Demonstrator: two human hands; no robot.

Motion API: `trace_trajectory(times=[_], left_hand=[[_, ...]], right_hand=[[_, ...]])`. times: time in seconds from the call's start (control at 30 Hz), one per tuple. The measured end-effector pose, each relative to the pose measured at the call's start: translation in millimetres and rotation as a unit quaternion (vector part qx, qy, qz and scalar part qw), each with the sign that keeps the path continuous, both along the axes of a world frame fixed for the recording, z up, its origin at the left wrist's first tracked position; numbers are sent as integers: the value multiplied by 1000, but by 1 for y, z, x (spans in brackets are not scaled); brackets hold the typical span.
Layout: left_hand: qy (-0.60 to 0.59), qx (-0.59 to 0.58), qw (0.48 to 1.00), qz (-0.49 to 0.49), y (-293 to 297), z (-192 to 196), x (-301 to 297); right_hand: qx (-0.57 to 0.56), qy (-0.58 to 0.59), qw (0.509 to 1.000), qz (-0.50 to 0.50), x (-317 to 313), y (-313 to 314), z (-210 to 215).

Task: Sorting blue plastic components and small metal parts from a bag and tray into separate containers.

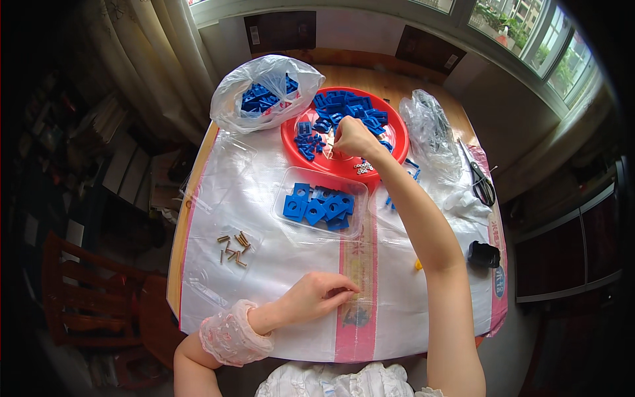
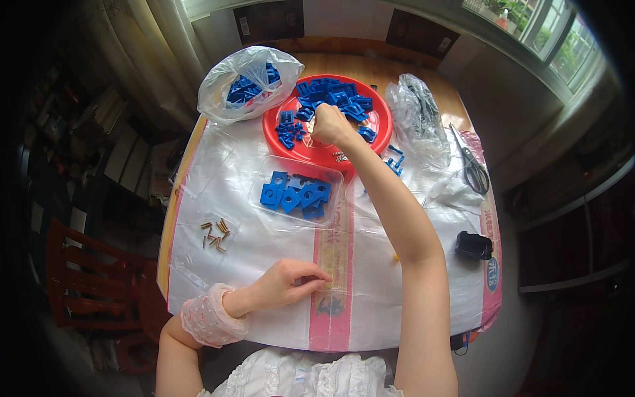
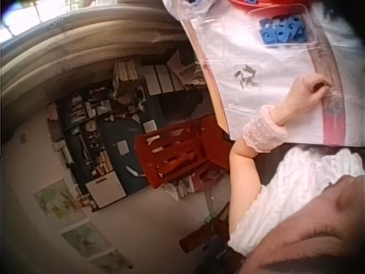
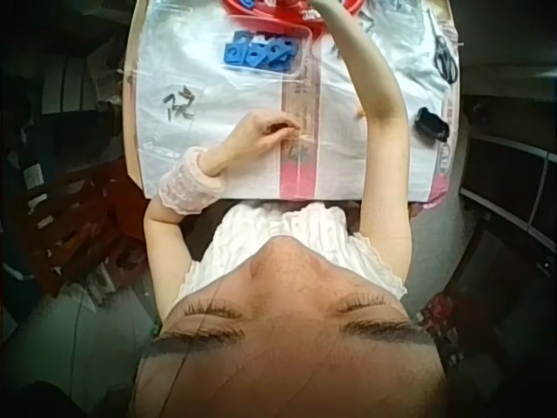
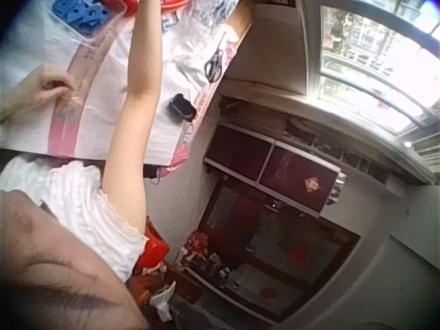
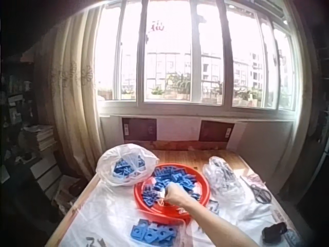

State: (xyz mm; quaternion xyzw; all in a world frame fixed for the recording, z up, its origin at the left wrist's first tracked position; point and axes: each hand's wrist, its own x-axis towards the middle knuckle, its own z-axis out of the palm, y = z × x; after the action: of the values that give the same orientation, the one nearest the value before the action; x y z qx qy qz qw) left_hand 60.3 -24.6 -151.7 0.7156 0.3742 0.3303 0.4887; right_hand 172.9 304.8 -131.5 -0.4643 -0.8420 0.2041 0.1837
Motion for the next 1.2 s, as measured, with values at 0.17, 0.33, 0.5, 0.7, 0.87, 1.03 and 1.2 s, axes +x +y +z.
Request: trace_trajectory(times=[0.17, 0.33, 0.5, 0.7, 0.87, 1.03, 1.2], left_hand=[[-4, 0, 1000, 5, -1, 1, -1], [0, 5, 1000, 4, -1, 1, -1], [-6, 12, 1000, 1, 0, 0, 0], [0, 14, 1000, 7, -4, 3, -3], [-18, -7, 1000, -5, -1, 4, 0], [-16, 1, 1000, -6, -1, -1, -1], [21, -61, 998, -1, -1, 11, -2]], right_hand=[[4, -62, 998, 8, -14, -18, 3], [123, -134, 983, -25, -26, -37, -2], [164, -121, 979, -16, -19, -44, 2], [-26, 110, 975, 189, -73, -138, 69], [-10, 93, 948, 305, -129, -207, 34], [-3, 66, 943, 328, -130, -214, 30], [9, 80, 968, 238, -67, -169, 69]])
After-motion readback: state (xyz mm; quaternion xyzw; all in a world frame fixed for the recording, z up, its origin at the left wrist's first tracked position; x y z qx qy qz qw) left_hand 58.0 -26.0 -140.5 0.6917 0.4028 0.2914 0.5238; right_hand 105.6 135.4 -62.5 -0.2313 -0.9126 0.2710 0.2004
